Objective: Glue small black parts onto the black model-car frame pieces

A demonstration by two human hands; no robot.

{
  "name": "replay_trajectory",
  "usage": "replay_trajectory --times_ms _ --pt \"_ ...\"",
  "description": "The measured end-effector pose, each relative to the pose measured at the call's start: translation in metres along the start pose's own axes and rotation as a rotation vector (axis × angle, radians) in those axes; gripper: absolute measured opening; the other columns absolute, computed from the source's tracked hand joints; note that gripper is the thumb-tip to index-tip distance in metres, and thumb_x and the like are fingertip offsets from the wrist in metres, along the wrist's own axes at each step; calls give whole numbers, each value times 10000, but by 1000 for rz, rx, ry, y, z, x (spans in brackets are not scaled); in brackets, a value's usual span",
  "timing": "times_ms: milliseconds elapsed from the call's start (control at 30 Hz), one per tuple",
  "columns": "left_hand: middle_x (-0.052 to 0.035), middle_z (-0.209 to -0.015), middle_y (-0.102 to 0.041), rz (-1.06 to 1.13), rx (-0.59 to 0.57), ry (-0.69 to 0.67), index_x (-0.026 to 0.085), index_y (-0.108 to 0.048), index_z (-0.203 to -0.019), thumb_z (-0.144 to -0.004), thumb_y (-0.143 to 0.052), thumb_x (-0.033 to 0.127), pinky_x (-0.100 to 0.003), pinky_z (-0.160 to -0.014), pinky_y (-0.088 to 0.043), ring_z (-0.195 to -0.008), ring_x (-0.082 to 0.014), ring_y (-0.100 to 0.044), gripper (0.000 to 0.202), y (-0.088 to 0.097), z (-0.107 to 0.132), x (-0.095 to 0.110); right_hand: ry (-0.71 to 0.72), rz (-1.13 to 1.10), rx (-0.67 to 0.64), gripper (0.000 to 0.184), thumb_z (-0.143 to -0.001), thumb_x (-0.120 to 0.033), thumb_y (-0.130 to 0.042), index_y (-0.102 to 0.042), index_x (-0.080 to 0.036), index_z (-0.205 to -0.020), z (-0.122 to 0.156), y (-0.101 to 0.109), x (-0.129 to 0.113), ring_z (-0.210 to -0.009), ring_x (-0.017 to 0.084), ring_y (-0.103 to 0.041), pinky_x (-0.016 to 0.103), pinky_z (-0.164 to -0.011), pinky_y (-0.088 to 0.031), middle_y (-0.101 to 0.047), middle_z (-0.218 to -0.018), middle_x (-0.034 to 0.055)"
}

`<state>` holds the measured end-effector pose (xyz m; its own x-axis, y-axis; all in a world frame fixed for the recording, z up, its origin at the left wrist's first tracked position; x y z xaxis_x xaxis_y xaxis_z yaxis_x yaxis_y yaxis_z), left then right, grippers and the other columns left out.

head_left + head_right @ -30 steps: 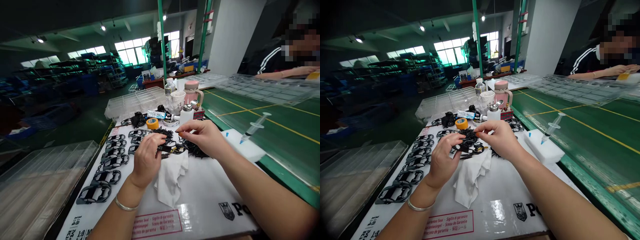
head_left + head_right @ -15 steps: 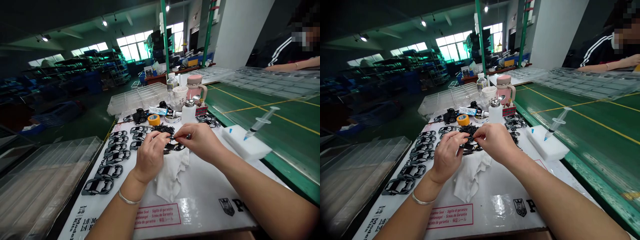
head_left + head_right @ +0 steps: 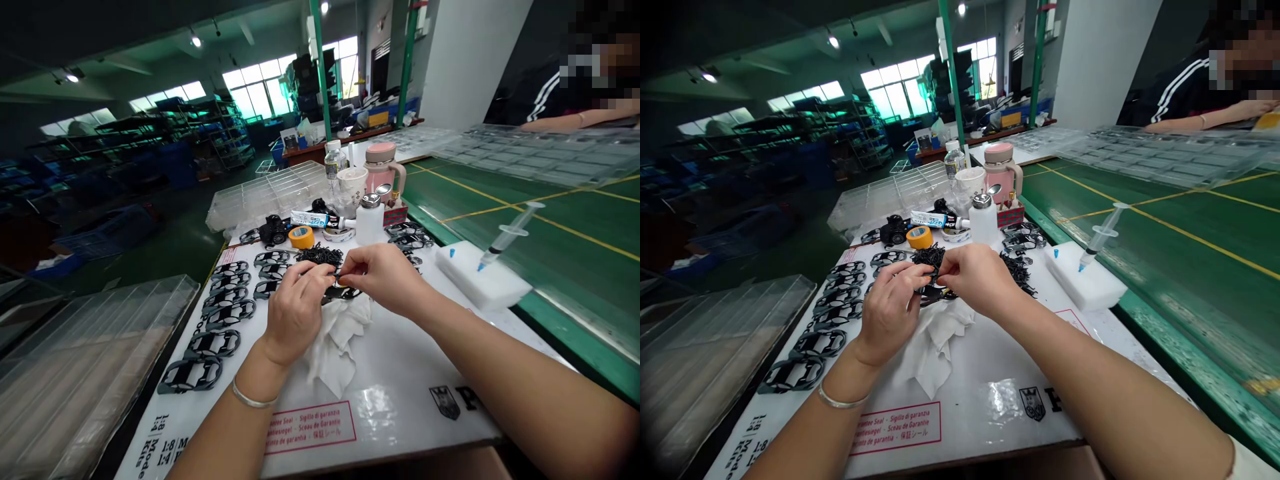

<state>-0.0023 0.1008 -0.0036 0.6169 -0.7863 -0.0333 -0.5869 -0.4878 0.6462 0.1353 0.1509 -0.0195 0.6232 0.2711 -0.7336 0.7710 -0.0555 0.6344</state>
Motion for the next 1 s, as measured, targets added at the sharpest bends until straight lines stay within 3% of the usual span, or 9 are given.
replay_trajectory --times_ms 167,333,567,800,1000 --pt "2 -1167 -690 18 11 -48 203 -556 -1019 -817 -566 -23 -355 -904 -548 -1085 -217 -586 303 0 2 5 -68 -286 -254 123 -644 -262 -760 -669 -181 -664 -5 -10 14 -550 115 -523 229 -483 -343 -636 -613 -15" --pt "-12 -1151 -699 40 40 -112 210 -549 -1011 -808 -611 -4 -355 -891 -560 -1058 -210 -612 301 3 4 12 -124 -424 -460 170 -604 -297 -767 -658 -173 -645 -4 -17 18 -532 92 -453 219 -473 -321 -583 -587 -17" --pt "-25 -1132 -702 62 59 -104 223 -556 -1031 -825 -585 3 -371 -904 -561 -1077 -206 -610 304 4 3 8 -130 -497 -460 184 -615 -294 -766 -649 -164 -673 -5 -19 17 -539 85 -444 212 -485 -324 -558 -586 -34" --pt "-34 -1114 -701 86 109 -47 204 -543 -1009 -816 -588 -26 -381 -905 -553 -1051 -205 -592 304 13 -2 4 -59 -578 -411 293 -659 -348 -773 -692 -134 -842 -10 -8 15 -590 84 -475 204 -517 -343 -617 -682 -6" --pt "-30 -1110 -702 106 116 -49 207 -548 -1019 -819 -579 -26 -380 -909 -553 -1059 -211 -592 308 14 -1 2 -48 -584 -380 249 -692 -366 -741 -692 -130 -754 -7 -13 10 -575 90 -468 213 -516 -334 -583 -623 -12"
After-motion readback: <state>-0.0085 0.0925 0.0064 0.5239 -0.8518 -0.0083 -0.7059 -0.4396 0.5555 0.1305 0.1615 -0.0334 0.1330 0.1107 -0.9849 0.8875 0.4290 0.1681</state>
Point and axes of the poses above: each hand's wrist, its own z-axis away from the middle knuckle, its own y-axis out of the back of the hand, x = y × z, the point moved 8 cm from there along -z, towards the middle knuckle
